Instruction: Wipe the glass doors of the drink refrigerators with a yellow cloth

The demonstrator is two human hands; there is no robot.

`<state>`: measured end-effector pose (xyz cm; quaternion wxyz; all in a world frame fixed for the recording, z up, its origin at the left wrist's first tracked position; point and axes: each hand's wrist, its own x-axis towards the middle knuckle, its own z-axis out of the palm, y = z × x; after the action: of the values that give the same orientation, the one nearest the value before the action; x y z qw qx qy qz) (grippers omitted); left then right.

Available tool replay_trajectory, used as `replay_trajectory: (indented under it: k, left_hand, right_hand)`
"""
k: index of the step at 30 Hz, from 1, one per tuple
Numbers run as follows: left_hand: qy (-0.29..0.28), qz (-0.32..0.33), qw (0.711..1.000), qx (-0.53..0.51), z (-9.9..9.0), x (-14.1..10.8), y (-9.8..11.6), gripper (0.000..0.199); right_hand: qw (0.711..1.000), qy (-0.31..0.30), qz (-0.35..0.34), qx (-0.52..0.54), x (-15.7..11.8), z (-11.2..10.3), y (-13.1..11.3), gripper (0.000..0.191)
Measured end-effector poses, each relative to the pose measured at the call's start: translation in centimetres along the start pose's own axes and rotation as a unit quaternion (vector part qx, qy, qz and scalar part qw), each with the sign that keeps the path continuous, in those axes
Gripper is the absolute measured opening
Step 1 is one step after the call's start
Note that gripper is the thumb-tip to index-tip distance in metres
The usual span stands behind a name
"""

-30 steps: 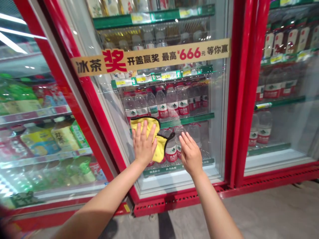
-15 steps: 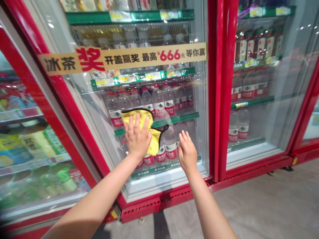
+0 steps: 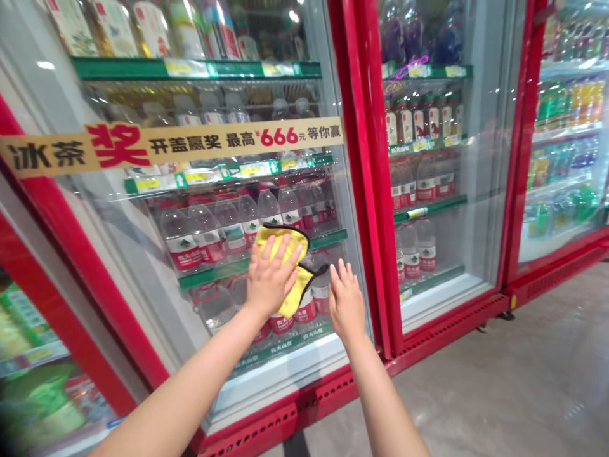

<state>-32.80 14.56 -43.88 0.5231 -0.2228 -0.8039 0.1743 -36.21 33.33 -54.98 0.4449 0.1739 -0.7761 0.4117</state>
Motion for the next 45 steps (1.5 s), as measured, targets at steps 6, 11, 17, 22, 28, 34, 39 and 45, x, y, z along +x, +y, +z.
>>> replay_trajectory:
  k: [6, 11, 17, 22, 28, 34, 39, 45]
  left_hand:
    - [-0.023, 0.2, 0.98, 0.004, 2.5, -1.0, 2.3, 0.054]
    - [-0.011, 0.122, 0.992, 0.009, 2.7, 2.5, 2.9, 0.055]
    - [-0.042, 0.23, 0.972, -0.016, 4.5, 2.8, 5.1, 0.052]
    - [-0.038, 0.277, 0.96, -0.026, 5.8, 6.1, 6.2, 0.046]
    - [-0.035, 0.2, 0.979, -0.018, 6.0, 8.3, 7.4, 0.052]
    - [-0.031, 0.25, 0.967, -0.02, 5.8, 10.0, 6.7, 0.046]
    - [-0.033, 0.162, 0.986, -0.007, 4.6, 10.4, 5.8, 0.058]
    - [-0.068, 0.24, 0.968, -0.034, 4.5, 13.3, 5.7, 0.045]
  right_hand:
    - [0.998, 0.023, 0.051, 0.026, 0.6, 0.0, 1.2, 0.05]
    - [0.997, 0.064, 0.048, 0.004, 1.3, -0.8, 1.5, 0.049]
    - [0.993, 0.108, 0.053, 0.022, 1.4, -1.4, 2.3, 0.05]
    - [0.987, 0.146, 0.061, 0.019, 2.0, -2.2, 2.5, 0.051]
    - [0.986, 0.139, 0.091, 0.01, 2.5, -2.9, 2.2, 0.05]
    - [0.988, 0.119, 0.091, 0.044, 2.5, -3.0, 3.0, 0.053]
    - [0.988, 0.122, 0.081, 0.057, 2.7, -3.5, 3.3, 0.052]
    - [0.985, 0.147, 0.071, 0.056, 3.3, -4.1, 2.5, 0.053]
